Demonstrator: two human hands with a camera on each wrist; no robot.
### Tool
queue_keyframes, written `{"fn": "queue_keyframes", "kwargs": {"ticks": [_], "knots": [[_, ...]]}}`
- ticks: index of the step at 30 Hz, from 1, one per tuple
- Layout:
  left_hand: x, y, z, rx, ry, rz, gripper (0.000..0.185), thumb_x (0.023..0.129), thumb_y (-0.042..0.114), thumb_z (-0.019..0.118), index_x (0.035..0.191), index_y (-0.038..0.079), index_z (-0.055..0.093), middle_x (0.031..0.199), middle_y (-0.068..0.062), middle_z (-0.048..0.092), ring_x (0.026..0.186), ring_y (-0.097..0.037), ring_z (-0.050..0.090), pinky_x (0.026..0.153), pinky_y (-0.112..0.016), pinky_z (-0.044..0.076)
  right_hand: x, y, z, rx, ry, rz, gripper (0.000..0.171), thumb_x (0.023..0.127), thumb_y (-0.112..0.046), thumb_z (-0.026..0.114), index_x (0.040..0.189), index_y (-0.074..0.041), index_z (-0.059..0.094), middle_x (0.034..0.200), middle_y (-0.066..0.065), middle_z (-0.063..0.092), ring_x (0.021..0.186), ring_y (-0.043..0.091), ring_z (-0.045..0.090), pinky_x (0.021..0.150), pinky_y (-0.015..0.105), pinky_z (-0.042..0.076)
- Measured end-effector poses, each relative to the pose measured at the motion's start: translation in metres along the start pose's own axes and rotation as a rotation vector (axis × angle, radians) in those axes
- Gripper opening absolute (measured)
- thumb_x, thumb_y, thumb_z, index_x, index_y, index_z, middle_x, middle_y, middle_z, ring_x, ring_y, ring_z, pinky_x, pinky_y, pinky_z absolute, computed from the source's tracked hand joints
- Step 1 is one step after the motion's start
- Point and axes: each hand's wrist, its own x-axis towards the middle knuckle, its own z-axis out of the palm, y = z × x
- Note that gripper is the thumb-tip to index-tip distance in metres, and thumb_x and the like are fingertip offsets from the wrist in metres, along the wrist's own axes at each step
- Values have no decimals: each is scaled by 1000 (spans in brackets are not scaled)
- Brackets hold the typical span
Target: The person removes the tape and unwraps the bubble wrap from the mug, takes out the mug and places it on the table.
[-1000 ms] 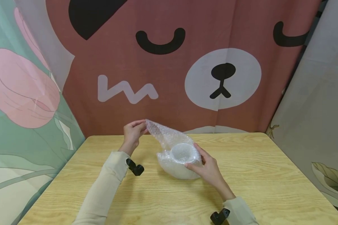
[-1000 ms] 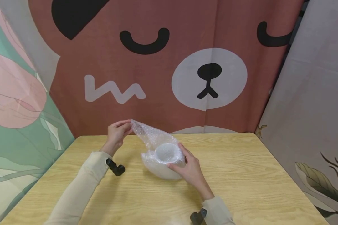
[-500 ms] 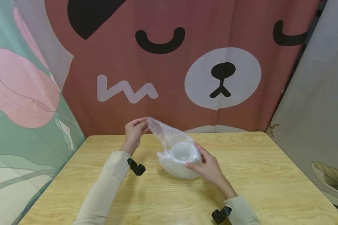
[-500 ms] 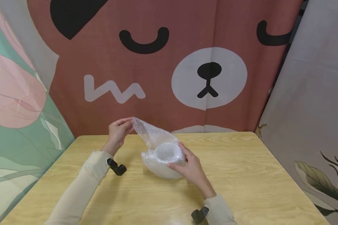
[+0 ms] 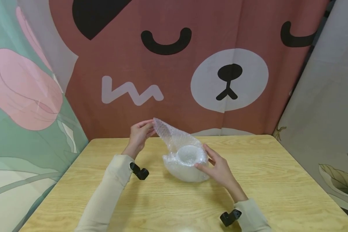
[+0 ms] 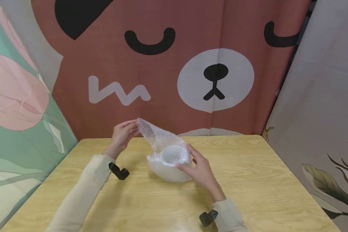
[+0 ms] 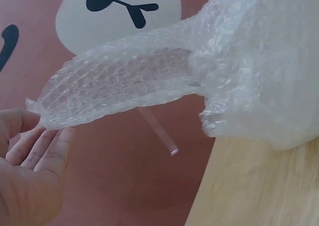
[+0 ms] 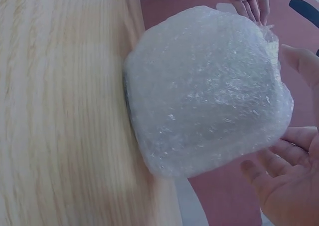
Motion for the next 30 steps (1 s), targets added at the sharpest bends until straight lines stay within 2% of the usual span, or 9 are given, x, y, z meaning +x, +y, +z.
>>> {"fn": "queue_keyframes", "kwargs": {"ticks": [6, 11, 14, 18, 23, 28, 30], "knots": [[-9, 7, -13, -13, -61, 32, 35, 94, 7, 65, 124, -9, 59, 109, -12, 69, 92, -19, 69, 90, -37, 49, 0, -3, -6, 5, 14, -60, 75, 84, -19, 78, 147, -5, 41, 148, 14, 40, 134, 32, 38, 98, 44, 42], [-16, 10, -17, 0, -92, 65, 33, 94, 6, 63, 124, -9, 59, 118, -21, 64, 104, -27, 65, 91, -39, 48, 1, 1, -11, -30, 12, -136, 70, 84, -19, 78, 145, -9, 45, 146, 11, 43, 132, 30, 42, 98, 39, 43], [-22, 9, -17, 11, -94, 64, 27, 93, 5, 65, 118, -6, 63, 116, -21, 65, 106, -31, 64, 89, -40, 49, 2, -2, -16, -73, 17, -198, 66, 83, -14, 78, 142, -7, 49, 142, 13, 48, 128, 32, 46, 96, 40, 45], [-30, 7, -15, 27, -104, 62, 28, 91, 4, 67, 117, -7, 64, 110, -17, 69, 102, -28, 66, 86, -37, 52, 4, -5, -21, -151, 22, -266, 63, 82, -11, 78, 138, -3, 53, 136, 15, 54, 123, 33, 51, 92, 43, 47], [-42, -1, -11, 124, -138, 122, 33, 91, 4, 68, 120, -11, 62, 107, -17, 69, 95, -22, 68, 85, -35, 53, 6, -6, -25, -271, 35, -354, 59, 81, -13, 78, 133, 1, 56, 130, 15, 58, 116, 34, 57, 89, 50, 49], [-55, -13, -6, 283, -146, 242, 30, 89, 4, 69, 116, -9, 65, 110, -20, 68, 94, -16, 68, 81, -27, 53, 8, -5, -27, -348, 47, -471, 54, 79, -13, 78, 128, 3, 60, 125, 16, 61, 112, 33, 60, 87, 48, 51], [-60, -19, -4, 338, -144, 281, 30, 89, 3, 70, 116, -9, 65, 111, -21, 67, 97, -19, 67, 81, -25, 53, 9, -5, -27, -374, 49, -523, 52, 79, -11, 78, 126, 4, 61, 123, 16, 63, 111, 33, 60, 86, 46, 51]]}}
